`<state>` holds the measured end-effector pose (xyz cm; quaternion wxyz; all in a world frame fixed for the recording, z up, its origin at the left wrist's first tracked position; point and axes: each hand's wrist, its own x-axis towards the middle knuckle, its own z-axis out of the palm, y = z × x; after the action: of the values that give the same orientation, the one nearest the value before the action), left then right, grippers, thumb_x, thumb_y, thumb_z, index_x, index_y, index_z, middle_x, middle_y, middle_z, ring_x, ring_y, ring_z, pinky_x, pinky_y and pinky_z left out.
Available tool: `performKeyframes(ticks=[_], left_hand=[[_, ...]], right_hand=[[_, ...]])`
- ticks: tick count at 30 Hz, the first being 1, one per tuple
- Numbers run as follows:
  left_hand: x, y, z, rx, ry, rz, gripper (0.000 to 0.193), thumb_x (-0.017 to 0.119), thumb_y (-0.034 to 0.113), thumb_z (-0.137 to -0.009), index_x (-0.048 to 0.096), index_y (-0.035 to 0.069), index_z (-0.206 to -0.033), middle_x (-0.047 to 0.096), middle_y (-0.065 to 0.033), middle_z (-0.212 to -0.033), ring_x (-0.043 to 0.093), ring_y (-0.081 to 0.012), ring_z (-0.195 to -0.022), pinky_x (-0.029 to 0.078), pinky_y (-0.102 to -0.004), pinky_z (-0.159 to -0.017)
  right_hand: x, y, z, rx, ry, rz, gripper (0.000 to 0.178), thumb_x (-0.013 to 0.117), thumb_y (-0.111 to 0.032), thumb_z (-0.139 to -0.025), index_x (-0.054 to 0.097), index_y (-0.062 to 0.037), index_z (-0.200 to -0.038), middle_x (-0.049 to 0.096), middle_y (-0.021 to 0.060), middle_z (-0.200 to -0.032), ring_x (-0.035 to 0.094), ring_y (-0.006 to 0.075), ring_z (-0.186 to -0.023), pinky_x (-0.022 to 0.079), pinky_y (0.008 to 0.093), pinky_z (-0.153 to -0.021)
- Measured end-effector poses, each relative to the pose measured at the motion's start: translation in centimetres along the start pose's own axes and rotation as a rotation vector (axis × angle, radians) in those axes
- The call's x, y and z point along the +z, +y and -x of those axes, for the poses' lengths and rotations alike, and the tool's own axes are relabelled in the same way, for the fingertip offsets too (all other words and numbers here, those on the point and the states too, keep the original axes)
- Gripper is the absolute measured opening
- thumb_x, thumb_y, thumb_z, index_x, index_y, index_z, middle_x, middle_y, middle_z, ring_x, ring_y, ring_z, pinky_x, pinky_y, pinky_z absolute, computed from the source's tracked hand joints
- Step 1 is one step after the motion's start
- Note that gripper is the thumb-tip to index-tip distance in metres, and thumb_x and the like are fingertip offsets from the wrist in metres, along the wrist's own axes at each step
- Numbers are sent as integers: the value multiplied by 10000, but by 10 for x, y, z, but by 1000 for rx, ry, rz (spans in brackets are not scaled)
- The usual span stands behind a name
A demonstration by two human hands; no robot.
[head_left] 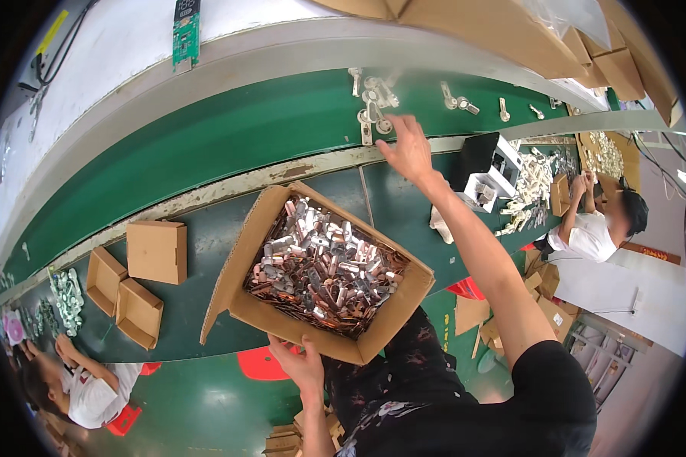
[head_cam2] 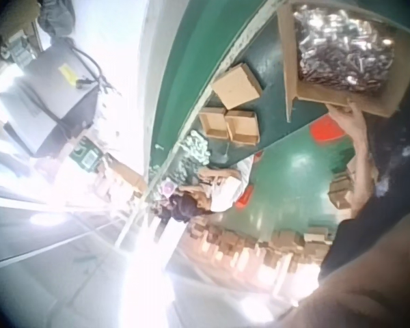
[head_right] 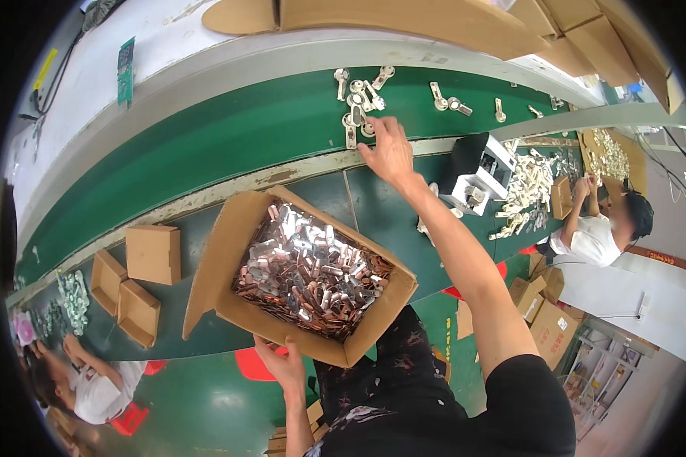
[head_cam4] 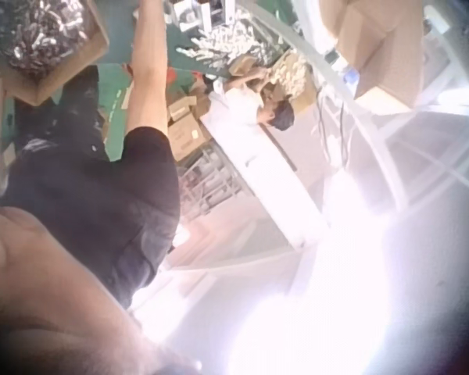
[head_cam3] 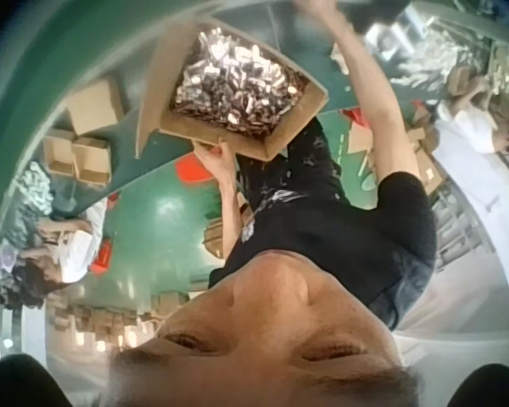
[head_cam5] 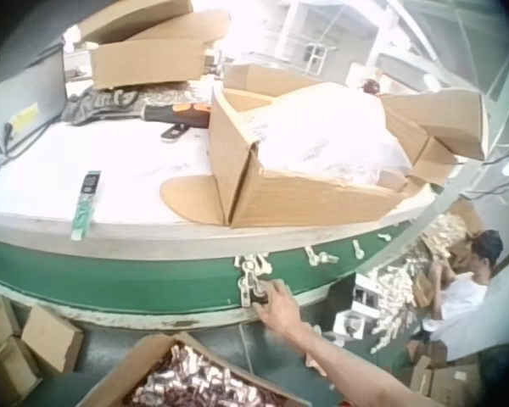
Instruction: Sorting and assembling small electronic components including plastic housings and circuit boards at a factory workstation.
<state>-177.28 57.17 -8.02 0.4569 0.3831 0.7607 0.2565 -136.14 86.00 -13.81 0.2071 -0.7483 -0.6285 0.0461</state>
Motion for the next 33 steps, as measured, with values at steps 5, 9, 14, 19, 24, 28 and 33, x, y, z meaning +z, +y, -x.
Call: performKeyframes(ticks=[5, 9, 14, 19, 24, 28, 33], left_hand=[[8, 0, -2, 24, 54, 30, 822, 744, 69, -1014, 316, -49, -1706, 522, -209, -1463, 618, -294, -1202, 611, -390, -941], [-18, -35, -4, 67, 135, -32, 803, 758, 105, -1031, 326, -45, -1691, 550, -203, -1477, 629, -275, -1200, 612, -394, -948], [-14, -48, -25, -29, 36, 411, 564, 732, 127, -1078, 517, -36, -1574, 649, -157, -1303, 705, -244, -1106, 643, -352, -792], [-114, -72, -92, 253, 576, -236, 515, 759, 87, -1037, 611, 18, -1525, 681, -166, -1375, 713, -251, -1068, 615, -394, -920], [-221, -46, -194, 317, 812, -511, 739, 807, 113, -978, 497, 59, -1647, 564, -240, -1559, 667, -416, -1271, 586, -493, -1045], [-257, -16, -283, 268, 616, -520, 825, 779, 113, -962, 418, 100, -1703, 431, -279, -1707, 615, -480, -1406, 594, -535, -1058], [-325, -68, -366, 309, 619, -765, 715, 726, 43, -928, 519, 110, -1609, 503, -259, -1656, 711, -470, -1249, 637, -539, -937]], right_hand=[[23, -10, -35, 77, -98, 62, 738, 925, -334, -851, 632, -123, -1496, 655, 177, -1347, 688, 404, -1213, 614, 528, -999], [64, -48, -31, -8, -194, 129, 775, 926, -347, -829, 623, -145, -1513, 664, 175, -1360, 685, 415, -1237, 610, 548, -1009], [59, 33, -45, -213, -67, 165, 670, 819, -161, -887, 645, -191, -1534, 715, 157, -1417, 695, 417, -1221, 574, 534, -1041], [58, 10, -35, -230, -164, 165, 744, 817, -128, -917, 603, -278, -1614, 682, 113, -1386, 679, 409, -1178, 565, 506, -1043], [46, -27, 4, -412, -83, 3, 541, 749, -57, -980, 648, -100, -1509, 661, 164, -1334, 682, 418, -1163, 569, 494, -1001], [32, -35, 50, -120, -418, 29, 494, 733, -50, -990, 653, -74, -1478, 640, 180, -1312, 703, 410, -1067, 596, 482, -907], [69, -43, 79, -218, -284, -39, 385, 708, -39, -988, 701, -82, -1370, 609, 154, -1272, 709, 355, -914, 593, 464, -775]])
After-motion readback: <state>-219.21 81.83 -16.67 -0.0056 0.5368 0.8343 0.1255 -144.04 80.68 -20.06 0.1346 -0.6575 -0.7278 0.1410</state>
